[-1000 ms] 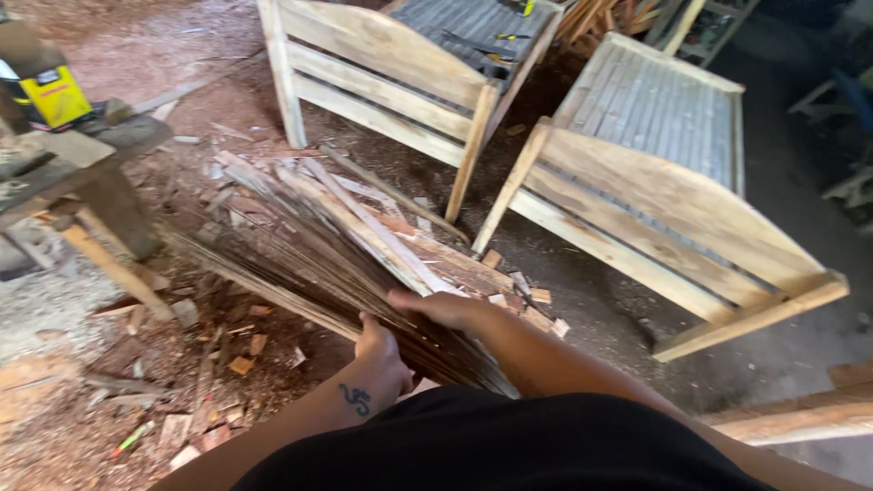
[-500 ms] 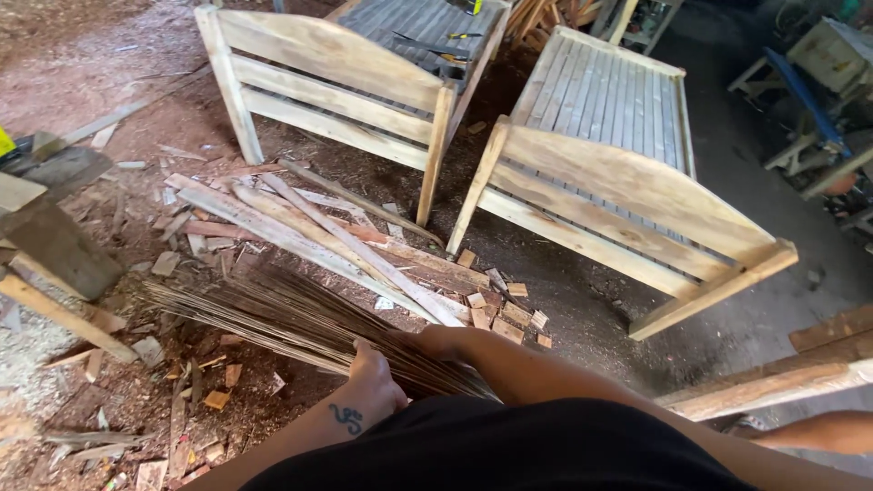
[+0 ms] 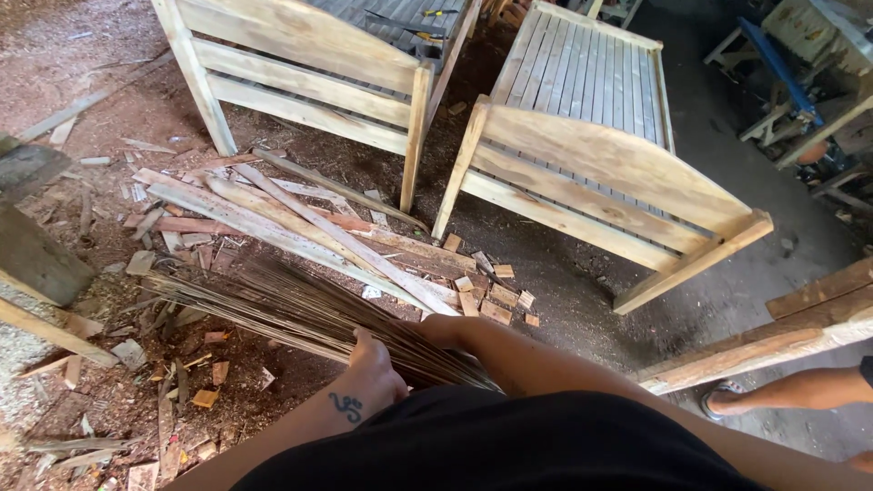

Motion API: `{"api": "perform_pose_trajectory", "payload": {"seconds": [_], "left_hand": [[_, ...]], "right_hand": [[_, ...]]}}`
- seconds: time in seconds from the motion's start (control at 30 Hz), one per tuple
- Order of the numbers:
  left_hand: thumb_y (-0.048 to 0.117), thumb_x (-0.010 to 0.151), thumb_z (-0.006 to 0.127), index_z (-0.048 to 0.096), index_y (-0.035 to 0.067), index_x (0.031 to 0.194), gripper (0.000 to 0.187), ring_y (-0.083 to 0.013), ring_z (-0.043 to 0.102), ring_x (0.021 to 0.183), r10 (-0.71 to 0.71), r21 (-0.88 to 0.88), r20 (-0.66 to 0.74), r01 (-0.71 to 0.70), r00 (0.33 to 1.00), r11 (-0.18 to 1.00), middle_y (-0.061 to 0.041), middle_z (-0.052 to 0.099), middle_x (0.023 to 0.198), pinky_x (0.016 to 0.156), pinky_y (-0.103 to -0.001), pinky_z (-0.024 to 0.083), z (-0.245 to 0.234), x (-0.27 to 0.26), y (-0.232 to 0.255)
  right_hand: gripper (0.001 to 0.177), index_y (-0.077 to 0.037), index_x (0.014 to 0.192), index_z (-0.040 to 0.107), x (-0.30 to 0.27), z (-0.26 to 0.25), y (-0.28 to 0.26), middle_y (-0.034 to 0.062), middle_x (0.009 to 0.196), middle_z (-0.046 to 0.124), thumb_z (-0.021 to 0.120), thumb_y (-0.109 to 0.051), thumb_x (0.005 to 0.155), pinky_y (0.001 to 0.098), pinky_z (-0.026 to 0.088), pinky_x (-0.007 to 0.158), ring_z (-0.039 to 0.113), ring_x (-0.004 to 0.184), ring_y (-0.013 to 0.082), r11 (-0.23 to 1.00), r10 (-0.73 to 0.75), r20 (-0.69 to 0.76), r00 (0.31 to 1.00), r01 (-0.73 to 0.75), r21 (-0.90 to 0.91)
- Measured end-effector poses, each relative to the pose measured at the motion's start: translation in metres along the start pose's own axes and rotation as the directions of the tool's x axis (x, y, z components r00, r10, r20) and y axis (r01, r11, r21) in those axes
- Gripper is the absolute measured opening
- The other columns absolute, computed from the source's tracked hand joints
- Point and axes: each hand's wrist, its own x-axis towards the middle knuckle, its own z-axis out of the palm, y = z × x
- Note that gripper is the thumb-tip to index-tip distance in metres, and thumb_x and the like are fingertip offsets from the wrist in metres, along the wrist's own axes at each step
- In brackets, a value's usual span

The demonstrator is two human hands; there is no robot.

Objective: Sweep the workshop floor and gather wooden slats using a traditional broom.

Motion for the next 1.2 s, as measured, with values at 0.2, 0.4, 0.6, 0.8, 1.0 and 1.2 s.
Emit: {"api": "perform_pose_trajectory", "payload": {"seconds": [0.2,0.4,0.6,0.8,1.0,1.2], "left_hand": [[0.073,0.101,0.021,-0.005,0.012,0.165,0.092,-0.0473,-0.001,0.157,-0.064,-0.019,-0.071,0.063,0.995,0.998,-0.021,-0.005,0.172,0.123,-0.071,0.013,0.006,-0.06,0.001],[0.076,0.1,0.02,-0.003,0.012,0.166,0.094,-0.0506,0.004,0.157,-0.016,0.039,-0.052,0.018,0.998,0.999,-0.024,0.0,0.172,0.121,-0.071,0.018,0.002,-0.03,0.0],[0.074,0.102,0.019,-0.001,0.011,0.165,0.092,-0.0508,0.006,0.156,-0.051,-0.002,-0.051,0.051,0.997,0.999,-0.023,0.0,0.172,0.12,-0.072,0.018,0.003,-0.044,0.003],[0.073,0.101,0.022,0.0,0.011,0.166,0.092,-0.0492,0.01,0.157,-0.034,-0.018,-0.067,0.032,0.997,0.999,-0.022,0.003,0.172,0.121,-0.07,0.02,0.004,-0.041,0.005],[0.072,0.102,0.02,-0.006,0.012,0.165,0.091,-0.0473,0.003,0.157,-0.026,0.012,-0.051,0.026,0.998,1.0,-0.023,0.0,0.172,0.122,-0.07,0.017,0.006,-0.061,0.004],[0.076,0.101,0.018,0.0,0.01,0.165,0.094,-0.0466,0.008,0.156,-0.041,0.073,-0.026,0.043,0.999,0.996,-0.024,0.007,0.17,0.124,-0.064,0.019,0.008,-0.074,0.008]], "right_hand": [[0.046,-0.041,0.147,0.044,0.006,0.007,0.009,0.0201,0.124,0.067,0.037,-0.052,0.104,0.0493,0.048,0.104,0.068,0.113,0.0339,0.999,0.019,-0.012,1.0,-0.018,0.033],[0.047,-0.034,0.142,0.05,0.027,0.004,0.028,0.0196,0.122,0.068,0.037,-0.055,0.103,0.0495,0.048,0.104,0.069,0.11,0.0331,0.999,0.027,-0.032,0.999,-0.025,0.047],[0.051,-0.027,0.137,0.056,0.05,0.001,0.053,0.0192,0.119,0.07,0.036,-0.058,0.102,0.0498,0.049,0.103,0.07,0.108,0.0322,0.998,0.039,-0.051,0.998,-0.036,0.057],[0.058,-0.021,0.132,0.062,0.043,0.002,0.038,0.0188,0.116,0.071,0.035,-0.062,0.101,0.05,0.049,0.103,0.071,0.105,0.0313,0.995,0.062,-0.065,0.996,-0.056,0.083],[0.067,-0.014,0.126,0.069,0.018,0.001,0.018,0.0183,0.114,0.073,0.035,-0.065,0.1,0.0502,0.049,0.103,0.072,0.102,0.0304,0.99,0.093,-0.08,0.993,-0.084,0.112],[0.076,-0.007,0.121,0.075,-0.041,-0.012,-0.04,0.0179,0.111,0.074,0.034,-0.068,0.099,0.0504,0.049,0.103,0.073,0.099,0.0296,0.986,0.114,-0.09,0.989,-0.102,0.132]]}}
